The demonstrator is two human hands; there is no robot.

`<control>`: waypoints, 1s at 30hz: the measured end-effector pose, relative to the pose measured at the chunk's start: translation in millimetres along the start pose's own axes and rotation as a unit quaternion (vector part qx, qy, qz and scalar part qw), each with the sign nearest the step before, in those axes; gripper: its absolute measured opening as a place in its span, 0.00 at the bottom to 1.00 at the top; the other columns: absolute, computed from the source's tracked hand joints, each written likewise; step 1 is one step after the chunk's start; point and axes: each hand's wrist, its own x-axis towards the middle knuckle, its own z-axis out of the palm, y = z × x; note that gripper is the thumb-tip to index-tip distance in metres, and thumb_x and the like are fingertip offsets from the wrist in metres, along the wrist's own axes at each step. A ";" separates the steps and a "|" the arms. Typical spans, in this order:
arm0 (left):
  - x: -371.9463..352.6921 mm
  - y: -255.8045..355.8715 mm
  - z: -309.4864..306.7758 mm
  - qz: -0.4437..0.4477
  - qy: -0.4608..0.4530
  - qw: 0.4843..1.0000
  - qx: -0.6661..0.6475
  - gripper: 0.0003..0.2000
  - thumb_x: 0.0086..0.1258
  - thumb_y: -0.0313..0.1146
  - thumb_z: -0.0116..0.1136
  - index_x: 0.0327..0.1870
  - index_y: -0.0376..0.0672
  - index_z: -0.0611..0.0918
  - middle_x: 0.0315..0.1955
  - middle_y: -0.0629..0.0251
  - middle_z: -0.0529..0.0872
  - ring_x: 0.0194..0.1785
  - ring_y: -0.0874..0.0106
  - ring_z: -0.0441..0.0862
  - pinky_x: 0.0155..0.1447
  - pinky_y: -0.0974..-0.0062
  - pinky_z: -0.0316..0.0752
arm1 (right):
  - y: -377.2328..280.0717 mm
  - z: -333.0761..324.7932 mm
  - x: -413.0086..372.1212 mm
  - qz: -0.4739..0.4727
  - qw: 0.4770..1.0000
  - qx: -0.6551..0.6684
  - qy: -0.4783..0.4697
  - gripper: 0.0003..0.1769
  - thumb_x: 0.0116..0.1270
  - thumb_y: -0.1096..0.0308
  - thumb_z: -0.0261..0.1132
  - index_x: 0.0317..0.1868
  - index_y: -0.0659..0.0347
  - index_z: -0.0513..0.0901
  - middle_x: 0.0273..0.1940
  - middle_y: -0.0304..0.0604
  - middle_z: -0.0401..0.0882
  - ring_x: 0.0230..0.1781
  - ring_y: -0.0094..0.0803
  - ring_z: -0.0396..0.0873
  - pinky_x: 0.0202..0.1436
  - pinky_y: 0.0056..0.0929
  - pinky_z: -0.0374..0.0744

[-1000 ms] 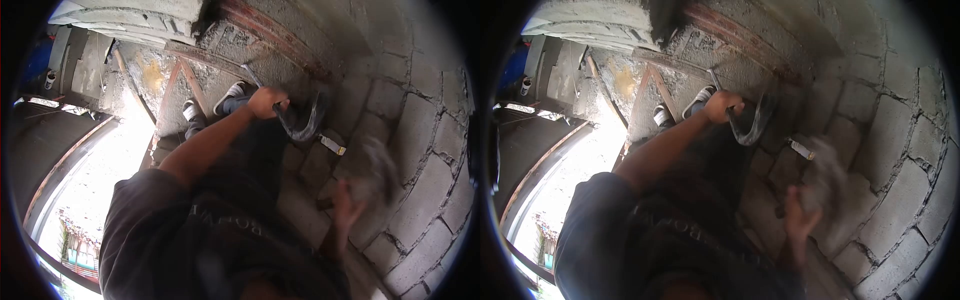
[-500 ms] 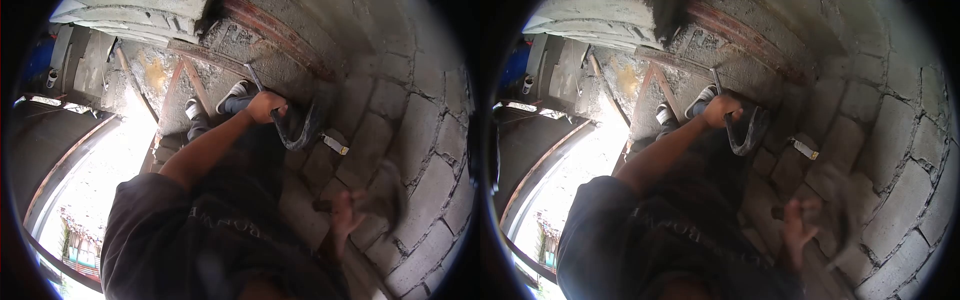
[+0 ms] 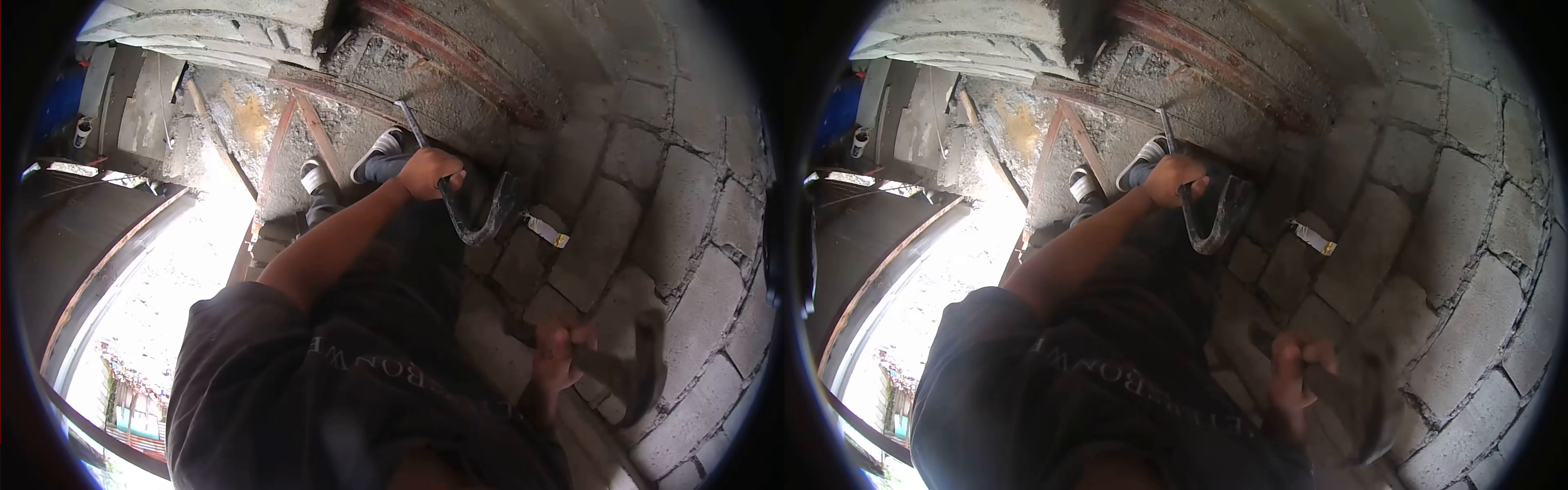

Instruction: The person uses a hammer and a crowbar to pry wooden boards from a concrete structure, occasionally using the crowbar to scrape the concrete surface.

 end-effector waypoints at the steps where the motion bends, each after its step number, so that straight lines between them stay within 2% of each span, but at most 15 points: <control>1: 1.7 -0.4 -1.8 0.001 -0.005 1.000 -0.006 0.10 0.64 0.33 0.55 0.23 0.42 0.71 0.19 0.57 0.74 0.28 0.51 0.77 0.33 0.55 0.70 | 9.1 4.5 -1.5 0.000 0.999 0.044 0.008 0.13 0.71 0.61 0.59 0.48 0.60 0.79 0.31 0.37 0.77 0.32 0.25 0.75 0.35 0.23 0.76; 3: 2.9 -1.0 -2.5 -0.002 0.000 1.000 -0.002 0.10 0.64 0.33 0.55 0.23 0.43 0.71 0.19 0.57 0.74 0.28 0.52 0.77 0.33 0.55 0.70 | 35.8 27.6 -8.5 0.034 0.994 -0.102 0.008 0.11 0.70 0.65 0.61 0.48 0.61 0.78 0.32 0.37 0.77 0.31 0.24 0.75 0.33 0.22 0.75; 5: -4.9 2.1 1.1 -0.006 0.001 1.000 -0.001 0.10 0.64 0.33 0.55 0.23 0.43 0.71 0.20 0.57 0.75 0.28 0.52 0.77 0.33 0.55 0.70 | 42.1 65.0 -3.5 0.196 0.954 -0.225 0.028 0.09 0.68 0.70 0.62 0.47 0.62 0.77 0.33 0.38 0.77 0.30 0.23 0.75 0.30 0.20 0.74; 7: -9.9 -4.2 -1.2 0.017 -0.004 1.000 0.008 0.10 0.63 0.33 0.56 0.23 0.43 0.71 0.20 0.58 0.75 0.28 0.53 0.77 0.33 0.55 0.70 | 49.9 60.7 1.8 0.253 0.947 -0.179 0.088 0.09 0.66 0.74 0.64 0.46 0.62 0.76 0.34 0.38 0.77 0.29 0.22 0.76 0.28 0.19 0.73; 9: -8.3 0.4 -2.2 0.013 0.001 1.000 0.008 0.11 0.63 0.32 0.56 0.22 0.42 0.70 0.19 0.58 0.74 0.26 0.53 0.76 0.31 0.55 0.70 | 60.8 33.3 -18.6 0.122 0.981 -0.077 0.129 0.10 0.65 0.79 0.65 0.46 0.63 0.75 0.34 0.38 0.78 0.28 0.21 0.76 0.25 0.18 0.72; 10: -4.0 0.3 -1.7 0.017 0.013 1.000 0.013 0.11 0.62 0.31 0.57 0.22 0.42 0.70 0.19 0.58 0.73 0.25 0.54 0.75 0.29 0.56 0.70 | 5.6 32.6 11.7 0.246 0.962 0.052 0.105 0.06 0.68 0.75 0.63 0.42 0.61 0.75 0.29 0.34 0.74 0.25 0.20 0.72 0.22 0.19 0.69; 11: -0.9 -1.5 -1.0 0.019 0.012 1.000 0.014 0.11 0.62 0.31 0.57 0.22 0.42 0.70 0.19 0.58 0.73 0.25 0.54 0.75 0.29 0.56 0.70 | 7.4 27.8 11.8 0.244 0.962 0.052 0.106 0.06 0.68 0.75 0.63 0.42 0.61 0.75 0.29 0.34 0.74 0.25 0.20 0.72 0.22 0.19 0.69; 16: -3.0 -1.2 2.6 0.015 0.010 1.000 0.014 0.10 0.62 0.31 0.57 0.22 0.42 0.70 0.18 0.58 0.72 0.25 0.54 0.75 0.30 0.56 0.69 | 7.4 -25.6 -11.1 -0.018 0.999 -0.031 0.002 0.08 0.71 0.67 0.59 0.34 0.58 0.71 0.23 0.30 0.67 0.21 0.24 0.68 0.20 0.23 0.68; 23: -2.5 -1.5 1.5 0.014 -0.001 1.000 0.013 0.11 0.63 0.31 0.57 0.22 0.42 0.70 0.18 0.58 0.72 0.25 0.54 0.75 0.30 0.56 0.70 | 45.2 35.5 -27.2 0.086 0.933 -0.338 -0.090 0.04 0.70 0.71 0.60 0.37 0.57 0.72 0.29 0.31 0.74 0.26 0.27 0.71 0.25 0.29 0.73; 24: -3.4 -1.4 1.3 0.010 -0.005 1.000 0.014 0.11 0.63 0.31 0.57 0.22 0.42 0.70 0.18 0.58 0.72 0.25 0.54 0.75 0.30 0.56 0.70 | 86.7 32.4 -48.1 0.309 0.913 -0.252 0.081 0.03 0.71 0.71 0.59 0.39 0.58 0.73 0.31 0.33 0.76 0.28 0.29 0.73 0.30 0.30 0.75; 25: -4.5 -1.1 0.9 0.007 -0.009 1.000 0.015 0.11 0.64 0.31 0.56 0.22 0.42 0.70 0.18 0.58 0.72 0.25 0.54 0.75 0.30 0.56 0.70 | 108.5 27.3 -61.0 0.506 0.814 -0.144 0.245 0.02 0.72 0.71 0.58 0.40 0.58 0.73 0.32 0.36 0.78 0.30 0.30 0.74 0.34 0.31 0.76; 26: -4.4 0.1 0.2 0.006 -0.009 1.000 0.015 0.11 0.64 0.31 0.56 0.22 0.42 0.70 0.18 0.58 0.72 0.25 0.54 0.75 0.30 0.56 0.70 | 85.8 15.9 -55.9 0.507 0.814 -0.144 0.244 0.02 0.72 0.71 0.58 0.40 0.58 0.73 0.32 0.36 0.78 0.30 0.30 0.74 0.34 0.31 0.76; 28: -3.1 2.8 -1.0 0.016 -0.002 1.000 0.012 0.11 0.64 0.32 0.56 0.22 0.42 0.70 0.19 0.58 0.73 0.25 0.54 0.75 0.31 0.56 0.70 | 16.0 -3.7 -30.7 0.199 0.976 -0.082 -0.028 0.10 0.73 0.66 0.57 0.50 0.60 0.75 0.40 0.44 0.79 0.36 0.34 0.77 0.40 0.33 0.77; 29: -5.1 1.4 -0.5 0.014 -0.003 1.000 0.013 0.11 0.64 0.32 0.56 0.22 0.42 0.70 0.19 0.58 0.73 0.25 0.54 0.75 0.31 0.56 0.70 | 15.9 -2.2 -29.6 0.200 0.976 -0.080 -0.029 0.10 0.73 0.66 0.57 0.50 0.60 0.75 0.40 0.44 0.79 0.36 0.34 0.77 0.40 0.33 0.77; 30: -5.9 -0.2 -0.2 0.006 -0.012 1.000 0.013 0.11 0.64 0.33 0.56 0.22 0.42 0.71 0.19 0.57 0.74 0.27 0.53 0.76 0.32 0.55 0.70 | 16.3 0.6 -27.8 0.159 0.948 -0.247 -0.122 0.13 0.73 0.63 0.57 0.53 0.61 0.75 0.43 0.45 0.79 0.36 0.35 0.77 0.39 0.34 0.77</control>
